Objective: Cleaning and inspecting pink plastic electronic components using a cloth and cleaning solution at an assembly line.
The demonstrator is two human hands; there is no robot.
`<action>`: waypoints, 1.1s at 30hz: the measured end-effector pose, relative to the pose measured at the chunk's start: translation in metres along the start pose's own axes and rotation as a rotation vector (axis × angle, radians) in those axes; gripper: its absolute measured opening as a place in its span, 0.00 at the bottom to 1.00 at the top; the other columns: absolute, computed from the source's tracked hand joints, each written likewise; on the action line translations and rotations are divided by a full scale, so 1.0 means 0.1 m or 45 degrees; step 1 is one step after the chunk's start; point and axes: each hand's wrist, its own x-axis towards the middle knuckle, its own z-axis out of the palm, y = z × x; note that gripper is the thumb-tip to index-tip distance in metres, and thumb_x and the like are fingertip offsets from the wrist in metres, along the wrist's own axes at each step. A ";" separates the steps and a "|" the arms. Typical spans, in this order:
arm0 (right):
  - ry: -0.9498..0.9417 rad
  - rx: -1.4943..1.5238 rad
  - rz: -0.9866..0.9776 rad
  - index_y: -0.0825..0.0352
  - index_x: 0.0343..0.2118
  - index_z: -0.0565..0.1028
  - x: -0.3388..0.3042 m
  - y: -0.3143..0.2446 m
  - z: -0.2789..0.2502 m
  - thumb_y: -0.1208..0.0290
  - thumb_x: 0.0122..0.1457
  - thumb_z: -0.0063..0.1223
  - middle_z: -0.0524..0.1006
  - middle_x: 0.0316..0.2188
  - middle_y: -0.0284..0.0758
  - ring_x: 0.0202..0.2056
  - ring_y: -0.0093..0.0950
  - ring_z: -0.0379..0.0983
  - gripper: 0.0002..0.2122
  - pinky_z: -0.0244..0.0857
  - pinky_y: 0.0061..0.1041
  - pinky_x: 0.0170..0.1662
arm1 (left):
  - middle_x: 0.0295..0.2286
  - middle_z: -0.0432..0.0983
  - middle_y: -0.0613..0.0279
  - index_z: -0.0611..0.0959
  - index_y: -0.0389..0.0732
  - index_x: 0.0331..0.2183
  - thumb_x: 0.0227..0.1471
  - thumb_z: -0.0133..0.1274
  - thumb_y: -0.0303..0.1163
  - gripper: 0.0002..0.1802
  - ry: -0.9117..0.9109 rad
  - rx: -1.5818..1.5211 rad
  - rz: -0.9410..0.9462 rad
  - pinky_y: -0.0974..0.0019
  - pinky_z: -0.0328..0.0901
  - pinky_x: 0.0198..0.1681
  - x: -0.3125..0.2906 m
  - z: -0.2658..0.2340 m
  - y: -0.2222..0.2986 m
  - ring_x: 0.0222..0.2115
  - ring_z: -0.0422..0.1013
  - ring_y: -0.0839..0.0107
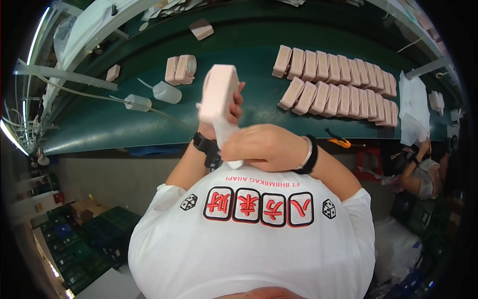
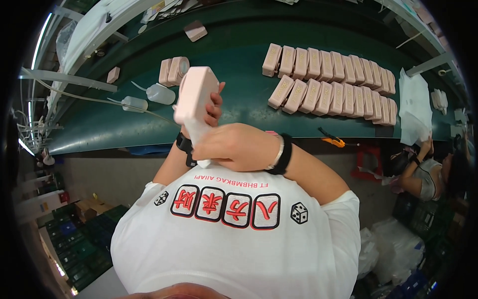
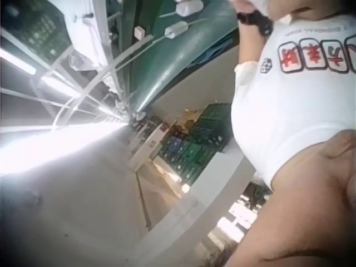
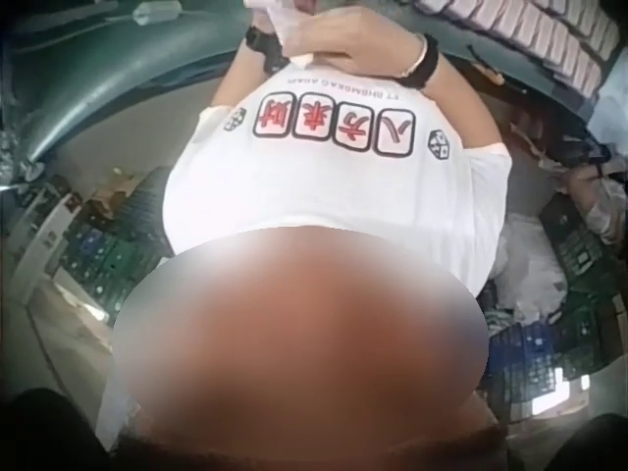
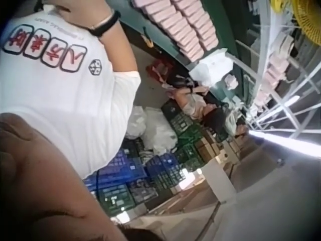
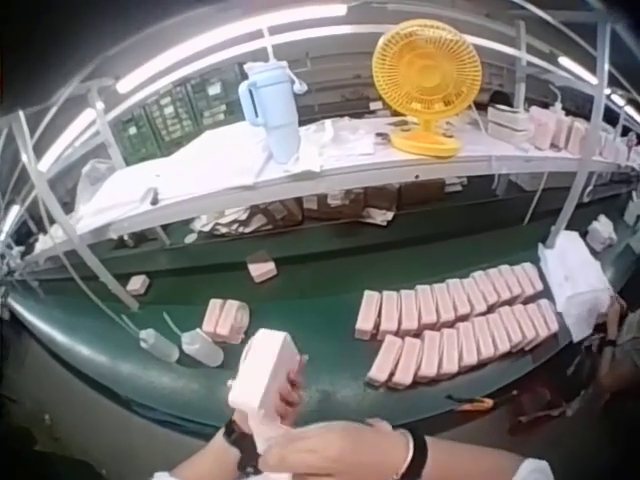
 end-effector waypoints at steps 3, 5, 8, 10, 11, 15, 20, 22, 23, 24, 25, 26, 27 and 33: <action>0.353 -0.132 0.183 0.68 0.42 0.77 -0.21 -0.06 -0.23 0.86 0.49 0.49 0.80 0.40 0.38 0.42 0.33 0.77 0.17 0.70 0.28 0.43 | 0.42 0.73 0.52 0.66 0.39 0.59 0.57 0.51 0.47 0.34 -0.267 -0.724 -0.119 0.60 0.74 0.39 0.02 0.13 -0.06 0.34 0.74 0.63; 0.604 -0.134 0.526 0.69 0.43 0.77 -0.35 -0.11 -0.35 0.86 0.53 0.44 0.79 0.39 0.38 0.39 0.28 0.76 0.16 0.68 0.22 0.40 | 0.43 0.73 0.50 0.66 0.38 0.58 0.57 0.51 0.46 0.33 -0.309 -0.772 -0.104 0.60 0.74 0.40 0.02 0.19 -0.10 0.37 0.74 0.62; 0.970 0.075 0.637 0.70 0.43 0.76 -0.55 0.02 -0.29 0.86 0.56 0.40 0.78 0.39 0.36 0.39 0.23 0.73 0.15 0.65 0.17 0.41 | 0.45 0.72 0.48 0.67 0.38 0.57 0.56 0.52 0.43 0.32 -0.396 -0.872 -0.104 0.60 0.73 0.43 0.02 0.29 -0.16 0.42 0.73 0.60; 1.130 0.144 0.706 0.71 0.43 0.76 -0.60 0.05 -0.24 0.84 0.58 0.39 0.77 0.40 0.35 0.39 0.23 0.72 0.14 0.63 0.17 0.43 | 0.49 0.71 0.50 0.70 0.40 0.56 0.56 0.52 0.44 0.30 -0.272 -0.836 0.069 0.55 0.68 0.50 -0.01 0.38 -0.21 0.47 0.72 0.61; 1.208 0.180 0.742 0.71 0.43 0.76 -0.62 0.06 -0.22 0.83 0.59 0.38 0.76 0.40 0.34 0.39 0.22 0.72 0.13 0.63 0.17 0.44 | 0.51 0.70 0.51 0.71 0.41 0.55 0.56 0.52 0.45 0.29 -0.210 -0.818 0.156 0.52 0.66 0.54 -0.02 0.39 -0.23 0.50 0.71 0.61; 1.185 0.277 0.709 0.71 0.41 0.76 -0.84 0.13 -0.30 0.79 0.62 0.40 0.75 0.40 0.34 0.39 0.22 0.71 0.11 0.61 0.18 0.45 | 0.55 0.68 0.58 0.74 0.44 0.53 0.56 0.51 0.46 0.26 -0.501 -0.472 0.003 0.47 0.52 0.63 0.11 0.31 -0.27 0.56 0.66 0.64; 1.068 0.165 0.457 0.72 0.39 0.76 -1.22 0.19 -0.54 0.74 0.64 0.40 0.75 0.39 0.34 0.37 0.21 0.70 0.11 0.62 0.20 0.43 | 0.57 0.67 0.65 0.74 0.46 0.52 0.56 0.51 0.48 0.26 -0.490 -0.519 -0.038 0.46 0.45 0.65 0.39 0.27 -0.48 0.56 0.66 0.68; 1.015 0.142 0.541 0.72 0.39 0.76 -1.24 0.07 -0.58 0.74 0.63 0.44 0.75 0.39 0.35 0.35 0.20 0.70 0.09 0.63 0.20 0.42 | 0.56 0.68 0.62 0.74 0.46 0.52 0.57 0.50 0.47 0.25 -0.426 -0.446 0.039 0.47 0.48 0.64 0.50 0.29 -0.56 0.56 0.66 0.67; 0.997 0.123 0.583 0.72 0.38 0.76 -1.24 0.02 -0.59 0.74 0.62 0.45 0.75 0.39 0.36 0.34 0.19 0.69 0.09 0.63 0.20 0.41 | 0.55 0.68 0.60 0.74 0.46 0.52 0.58 0.49 0.47 0.25 -0.395 -0.407 0.066 0.47 0.50 0.63 0.56 0.30 -0.60 0.56 0.66 0.67; 1.012 0.096 0.589 0.72 0.38 0.76 -1.22 -0.01 -0.59 0.74 0.62 0.45 0.75 0.39 0.36 0.34 0.19 0.69 0.09 0.63 0.20 0.41 | 0.55 0.68 0.60 0.74 0.46 0.52 0.58 0.49 0.47 0.25 -0.405 -0.414 0.039 0.47 0.50 0.63 0.61 0.32 -0.60 0.56 0.66 0.67; 0.914 0.122 0.662 0.72 0.41 0.75 -1.19 -0.05 -0.58 0.74 0.62 0.48 0.76 0.41 0.37 0.34 0.19 0.69 0.09 0.63 0.20 0.42 | 0.55 0.68 0.58 0.73 0.46 0.54 0.58 0.48 0.47 0.25 -0.253 -0.375 0.139 0.48 0.51 0.63 0.65 0.36 -0.59 0.56 0.66 0.65; 0.819 0.144 0.740 0.72 0.43 0.75 -1.18 -0.07 -0.57 0.73 0.61 0.51 0.76 0.42 0.37 0.34 0.19 0.69 0.10 0.63 0.21 0.42 | 0.55 0.68 0.57 0.71 0.46 0.55 0.59 0.48 0.46 0.25 -0.102 -0.335 0.231 0.48 0.52 0.62 0.71 0.39 -0.59 0.55 0.66 0.64; 0.843 0.101 0.762 0.72 0.43 0.75 -1.17 -0.10 -0.56 0.73 0.61 0.51 0.76 0.42 0.37 0.34 0.19 0.69 0.10 0.63 0.21 0.42 | 0.54 0.68 0.55 0.70 0.46 0.56 0.60 0.47 0.46 0.26 0.048 -0.290 0.318 0.48 0.54 0.62 0.81 0.42 -0.62 0.55 0.67 0.62; 1.232 0.312 0.651 0.71 0.58 0.63 -1.35 0.10 -0.50 0.73 0.61 0.53 0.75 0.47 0.36 0.36 0.17 0.72 0.23 0.66 0.17 0.39 | 0.53 0.68 0.54 0.63 0.44 0.60 0.63 0.45 0.42 0.27 0.213 0.806 0.492 0.55 0.57 0.60 1.58 0.56 -1.26 0.53 0.68 0.61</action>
